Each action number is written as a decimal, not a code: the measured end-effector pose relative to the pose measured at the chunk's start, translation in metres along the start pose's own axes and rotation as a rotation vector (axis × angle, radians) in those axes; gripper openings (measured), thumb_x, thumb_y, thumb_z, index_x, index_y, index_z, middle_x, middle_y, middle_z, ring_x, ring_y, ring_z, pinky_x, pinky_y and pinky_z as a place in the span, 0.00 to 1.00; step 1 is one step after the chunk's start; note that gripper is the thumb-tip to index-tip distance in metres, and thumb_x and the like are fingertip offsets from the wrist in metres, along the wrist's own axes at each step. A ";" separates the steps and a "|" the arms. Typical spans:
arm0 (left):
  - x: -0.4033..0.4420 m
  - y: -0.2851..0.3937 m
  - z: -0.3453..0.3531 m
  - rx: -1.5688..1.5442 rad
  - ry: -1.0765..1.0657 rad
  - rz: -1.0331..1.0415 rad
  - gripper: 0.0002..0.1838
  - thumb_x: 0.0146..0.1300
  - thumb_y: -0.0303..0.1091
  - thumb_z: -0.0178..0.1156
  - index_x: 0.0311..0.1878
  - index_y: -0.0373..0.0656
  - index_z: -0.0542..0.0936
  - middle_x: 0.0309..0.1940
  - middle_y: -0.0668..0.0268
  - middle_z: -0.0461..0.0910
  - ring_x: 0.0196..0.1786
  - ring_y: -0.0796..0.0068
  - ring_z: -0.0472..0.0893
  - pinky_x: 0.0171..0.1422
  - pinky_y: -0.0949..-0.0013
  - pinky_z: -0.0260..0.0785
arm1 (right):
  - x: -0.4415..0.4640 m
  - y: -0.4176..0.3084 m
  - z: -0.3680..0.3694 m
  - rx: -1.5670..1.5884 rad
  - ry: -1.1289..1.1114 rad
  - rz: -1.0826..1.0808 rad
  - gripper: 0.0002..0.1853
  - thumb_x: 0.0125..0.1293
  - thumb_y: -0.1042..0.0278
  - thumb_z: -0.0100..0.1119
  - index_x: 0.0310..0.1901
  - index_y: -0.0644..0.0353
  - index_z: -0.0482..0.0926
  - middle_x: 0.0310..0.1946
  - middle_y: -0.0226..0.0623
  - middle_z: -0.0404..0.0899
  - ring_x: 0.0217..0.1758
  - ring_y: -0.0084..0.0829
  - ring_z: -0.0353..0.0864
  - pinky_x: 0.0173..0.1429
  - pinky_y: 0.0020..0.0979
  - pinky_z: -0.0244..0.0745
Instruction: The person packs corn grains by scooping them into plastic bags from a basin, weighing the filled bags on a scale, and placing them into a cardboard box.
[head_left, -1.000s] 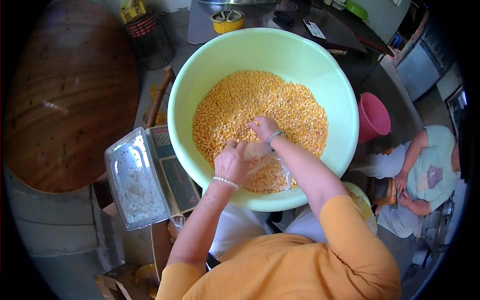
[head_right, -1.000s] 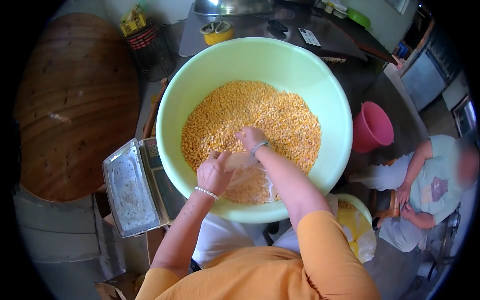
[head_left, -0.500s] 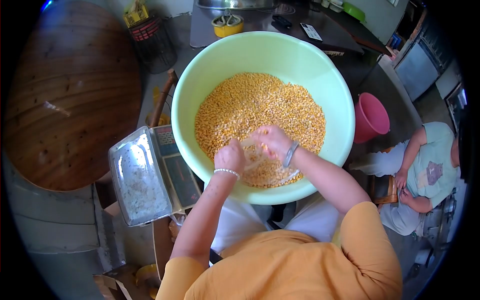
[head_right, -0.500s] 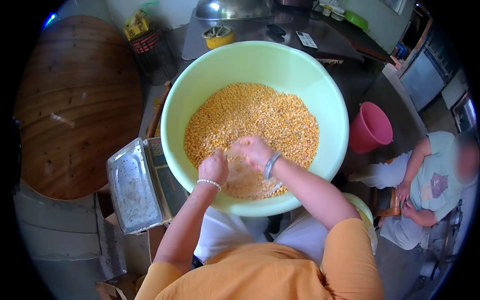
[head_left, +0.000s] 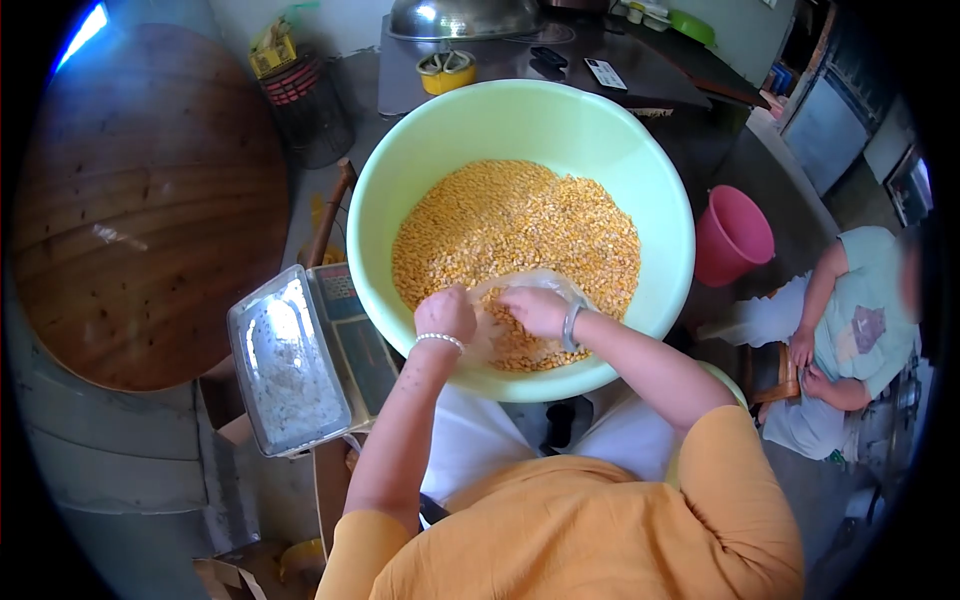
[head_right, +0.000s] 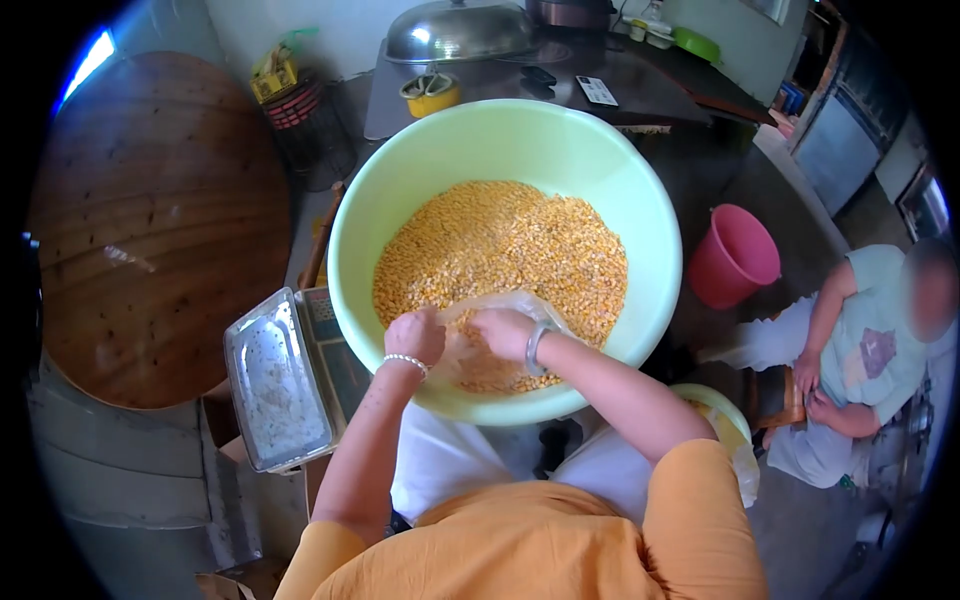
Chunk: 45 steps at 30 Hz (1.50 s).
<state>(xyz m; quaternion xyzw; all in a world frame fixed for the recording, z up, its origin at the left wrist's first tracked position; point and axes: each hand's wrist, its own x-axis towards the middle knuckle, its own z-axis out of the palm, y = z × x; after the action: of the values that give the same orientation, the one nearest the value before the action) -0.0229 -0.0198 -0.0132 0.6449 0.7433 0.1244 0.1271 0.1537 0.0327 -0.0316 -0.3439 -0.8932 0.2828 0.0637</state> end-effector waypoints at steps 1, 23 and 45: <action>-0.001 -0.002 -0.006 0.013 0.002 0.016 0.07 0.52 0.33 0.53 0.33 0.42 0.76 0.29 0.52 0.80 0.36 0.51 0.79 0.42 0.53 0.71 | -0.009 -0.006 0.000 -0.188 -0.072 -0.079 0.12 0.56 0.70 0.50 0.40 0.59 0.79 0.34 0.44 0.79 0.41 0.43 0.77 0.46 0.38 0.73; -0.015 0.003 -0.018 0.163 -0.172 0.135 0.33 0.54 0.43 0.59 0.62 0.44 0.62 0.29 0.54 0.80 0.35 0.55 0.80 0.42 0.56 0.71 | 0.004 0.087 -0.021 -0.183 -0.001 0.766 0.16 0.58 0.62 0.52 0.43 0.62 0.79 0.44 0.49 0.78 0.48 0.45 0.78 0.52 0.40 0.73; -0.030 -0.002 -0.021 0.155 0.038 0.109 0.17 0.54 0.26 0.47 0.50 0.41 0.69 0.23 0.57 0.79 0.29 0.59 0.80 0.34 0.61 0.70 | -0.004 0.086 -0.052 0.820 0.505 0.710 0.13 0.61 0.58 0.55 0.27 0.60 0.76 0.16 0.34 0.71 0.15 0.24 0.68 0.17 0.26 0.61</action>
<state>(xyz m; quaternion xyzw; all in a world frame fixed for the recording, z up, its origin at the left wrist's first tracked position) -0.0283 -0.0505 0.0064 0.6899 0.7167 0.0852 0.0558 0.2227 0.1056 -0.0349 -0.6253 -0.4987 0.5180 0.3034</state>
